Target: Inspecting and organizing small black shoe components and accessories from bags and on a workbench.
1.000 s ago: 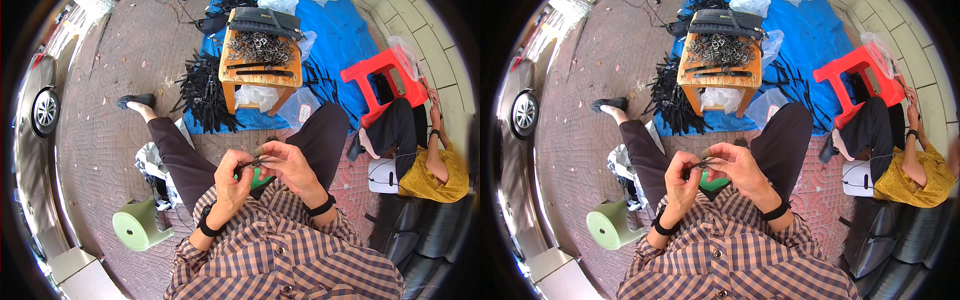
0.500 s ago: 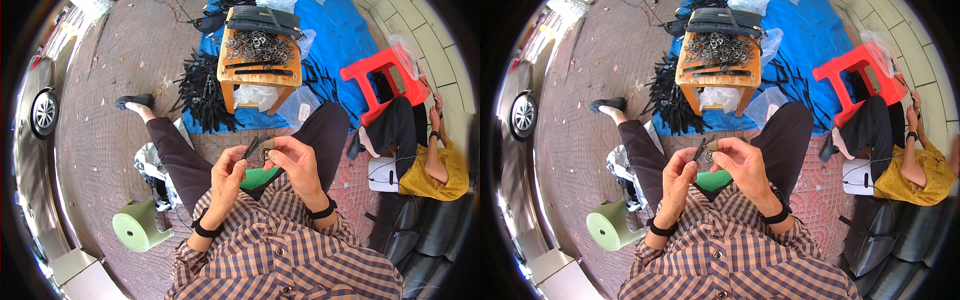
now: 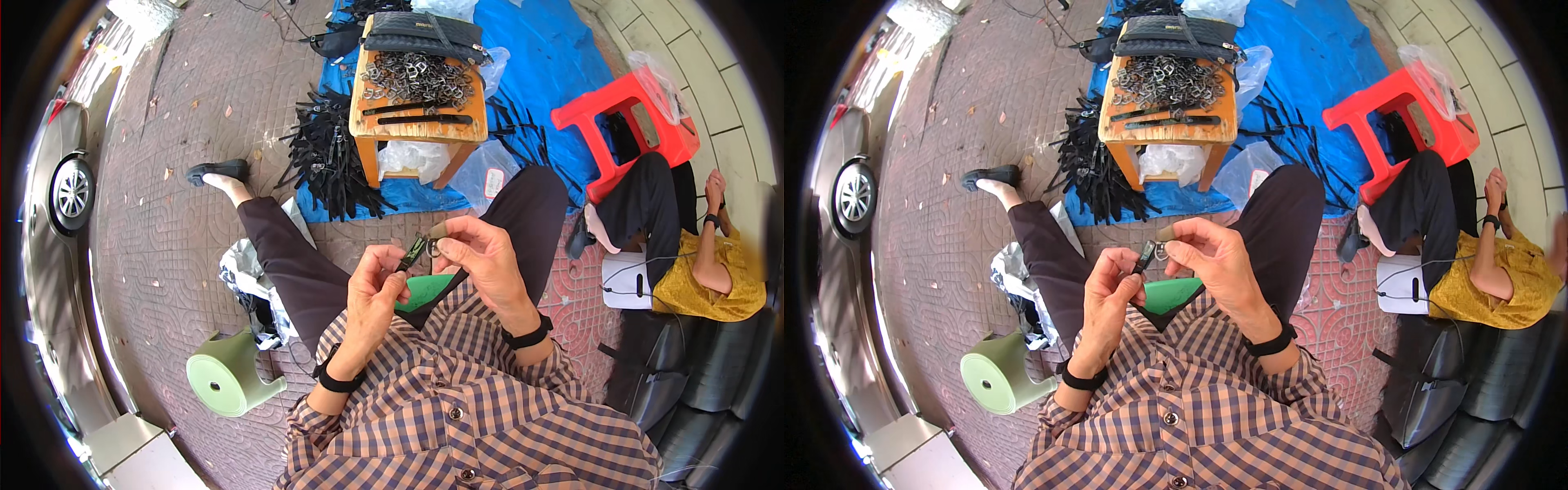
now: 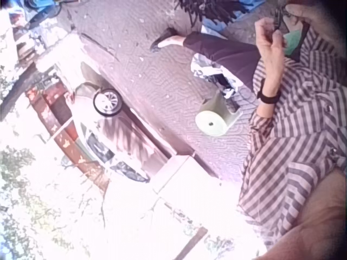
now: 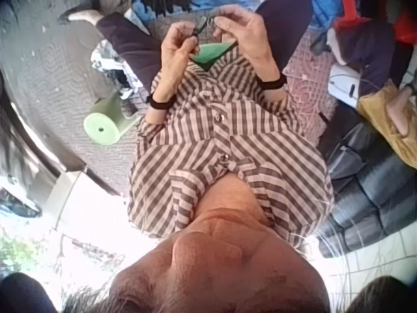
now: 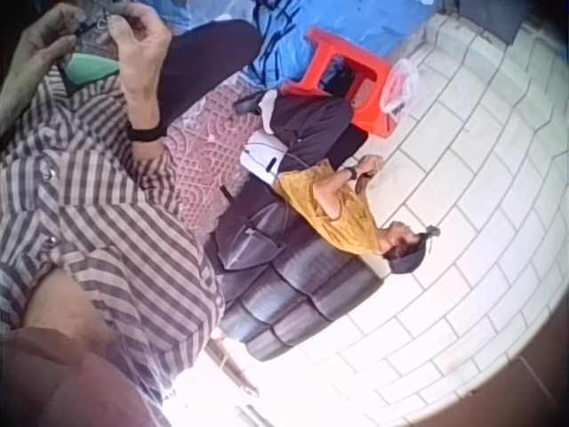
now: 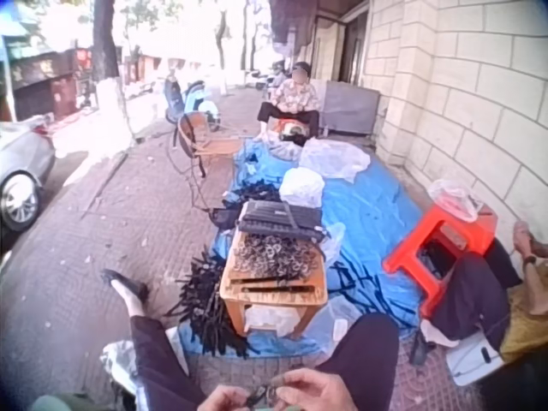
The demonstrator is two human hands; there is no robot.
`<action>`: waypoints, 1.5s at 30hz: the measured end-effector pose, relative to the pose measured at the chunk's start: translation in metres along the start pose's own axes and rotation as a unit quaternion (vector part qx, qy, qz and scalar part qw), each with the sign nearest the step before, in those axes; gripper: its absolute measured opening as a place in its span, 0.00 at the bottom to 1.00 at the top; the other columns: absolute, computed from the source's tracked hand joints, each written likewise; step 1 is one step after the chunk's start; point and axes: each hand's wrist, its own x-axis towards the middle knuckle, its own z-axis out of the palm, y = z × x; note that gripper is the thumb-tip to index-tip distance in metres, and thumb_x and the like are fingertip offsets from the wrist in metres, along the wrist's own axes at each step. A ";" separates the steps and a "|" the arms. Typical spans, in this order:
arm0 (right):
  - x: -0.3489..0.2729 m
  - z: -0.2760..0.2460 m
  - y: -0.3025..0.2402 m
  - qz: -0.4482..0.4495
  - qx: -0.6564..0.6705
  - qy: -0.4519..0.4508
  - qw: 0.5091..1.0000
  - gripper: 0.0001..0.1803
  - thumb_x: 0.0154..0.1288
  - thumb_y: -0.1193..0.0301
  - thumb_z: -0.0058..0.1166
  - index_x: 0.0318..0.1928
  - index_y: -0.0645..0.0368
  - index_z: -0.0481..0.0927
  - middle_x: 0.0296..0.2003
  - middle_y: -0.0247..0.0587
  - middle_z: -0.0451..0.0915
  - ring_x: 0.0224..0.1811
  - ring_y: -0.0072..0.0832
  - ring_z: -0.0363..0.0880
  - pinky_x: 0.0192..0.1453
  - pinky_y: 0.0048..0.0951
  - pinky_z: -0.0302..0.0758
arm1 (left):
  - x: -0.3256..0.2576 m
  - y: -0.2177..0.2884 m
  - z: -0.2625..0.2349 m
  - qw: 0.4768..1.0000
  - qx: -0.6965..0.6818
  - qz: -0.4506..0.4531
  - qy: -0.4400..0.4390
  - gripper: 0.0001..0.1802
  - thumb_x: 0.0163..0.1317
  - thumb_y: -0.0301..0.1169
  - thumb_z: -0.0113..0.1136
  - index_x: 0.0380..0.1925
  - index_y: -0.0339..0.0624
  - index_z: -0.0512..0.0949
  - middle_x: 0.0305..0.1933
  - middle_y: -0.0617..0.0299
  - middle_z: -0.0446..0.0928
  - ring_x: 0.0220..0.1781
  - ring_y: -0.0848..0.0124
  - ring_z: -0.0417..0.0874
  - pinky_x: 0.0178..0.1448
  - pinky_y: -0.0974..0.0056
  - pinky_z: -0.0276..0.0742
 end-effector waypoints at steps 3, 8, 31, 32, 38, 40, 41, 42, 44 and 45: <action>0.004 -0.007 -0.007 0.026 -0.102 -0.049 0.993 0.09 0.64 0.76 0.57 0.43 0.67 0.79 0.31 0.35 0.80 0.31 0.18 0.79 0.37 0.19 0.77 | 0.001 0.001 -0.003 0.999 -0.039 -0.034 0.010 0.13 0.63 0.20 0.53 0.48 0.42 0.72 0.33 0.68 0.73 0.27 0.81 0.71 0.30 0.75 0.67; 0.007 -0.006 -0.003 0.032 -0.085 -0.045 0.995 0.09 0.65 0.76 0.56 0.44 0.67 0.78 0.32 0.37 0.80 0.32 0.20 0.80 0.37 0.20 0.77 | 0.001 -0.001 -0.004 0.996 -0.071 -0.049 -0.014 0.12 0.65 0.22 0.52 0.48 0.42 0.72 0.35 0.67 0.75 0.27 0.81 0.71 0.31 0.75 0.67; 0.011 -0.007 0.031 0.123 0.186 -0.006 0.975 0.10 0.68 0.75 0.52 0.48 0.64 0.76 0.30 0.33 0.78 0.31 0.21 0.77 0.40 0.27 0.80 | 0.000 -0.009 -0.002 1.000 0.020 0.013 0.011 0.10 0.63 0.20 0.55 0.45 0.37 0.75 0.32 0.68 0.77 0.27 0.83 0.74 0.31 0.77 0.72; 0.010 -0.007 0.032 0.135 0.191 -0.011 0.972 0.10 0.68 0.75 0.52 0.48 0.64 0.76 0.29 0.33 0.77 0.30 0.21 0.77 0.39 0.27 0.80 | 0.000 -0.009 -0.003 1.000 0.024 0.015 0.013 0.09 0.63 0.20 0.55 0.44 0.37 0.75 0.31 0.68 0.77 0.27 0.84 0.74 0.31 0.77 0.72; 0.006 -0.007 0.038 0.105 0.146 0.010 0.984 0.11 0.68 0.75 0.52 0.49 0.63 0.76 0.32 0.33 0.77 0.31 0.20 0.77 0.38 0.28 0.80 | 0.001 -0.010 -0.007 0.987 -0.125 -0.100 -0.020 0.08 0.62 0.20 0.56 0.41 0.37 0.75 0.30 0.68 0.76 0.25 0.83 0.74 0.29 0.76 0.72; 0.004 -0.008 0.039 0.177 0.277 0.015 0.944 0.11 0.68 0.75 0.53 0.50 0.63 0.76 0.32 0.33 0.77 0.31 0.21 0.77 0.38 0.27 0.79 | 0.002 -0.011 -0.007 0.990 -0.107 -0.085 -0.020 0.08 0.61 0.20 0.57 0.41 0.38 0.75 0.30 0.68 0.76 0.25 0.82 0.74 0.30 0.75 0.72; 0.003 -0.008 0.039 0.208 0.338 0.027 0.917 0.12 0.67 0.76 0.53 0.50 0.63 0.76 0.32 0.33 0.77 0.31 0.21 0.77 0.38 0.27 0.79 | 0.002 -0.013 -0.006 0.997 -0.048 -0.053 -0.008 0.08 0.61 0.21 0.57 0.40 0.38 0.75 0.30 0.67 0.76 0.26 0.82 0.74 0.30 0.75 0.72; 0.002 -0.008 0.040 0.210 0.329 0.015 0.920 0.12 0.67 0.75 0.53 0.50 0.63 0.77 0.31 0.33 0.77 0.31 0.21 0.77 0.38 0.27 0.79 | 0.002 -0.014 -0.006 1.000 0.012 -0.021 -0.004 0.07 0.61 0.21 0.57 0.40 0.39 0.75 0.30 0.67 0.76 0.26 0.81 0.74 0.30 0.75 0.72; 0.000 -0.007 0.041 0.207 0.312 -0.003 0.927 0.12 0.68 0.75 0.53 0.50 0.63 0.77 0.30 0.33 0.78 0.30 0.21 0.77 0.37 0.26 0.79 | 0.003 -0.016 -0.007 0.997 -0.062 -0.054 -0.012 0.07 0.62 0.21 0.57 0.40 0.40 0.75 0.30 0.68 0.76 0.26 0.81 0.74 0.31 0.75 0.72; 0.000 -0.006 0.041 0.193 0.287 0.012 0.938 0.12 0.67 0.75 0.53 0.50 0.63 0.77 0.30 0.33 0.77 0.29 0.21 0.76 0.38 0.26 0.79 | 0.003 -0.016 -0.008 0.992 -0.087 -0.088 -0.004 0.07 0.62 0.22 0.57 0.40 0.40 0.75 0.30 0.68 0.76 0.26 0.81 0.74 0.31 0.75 0.72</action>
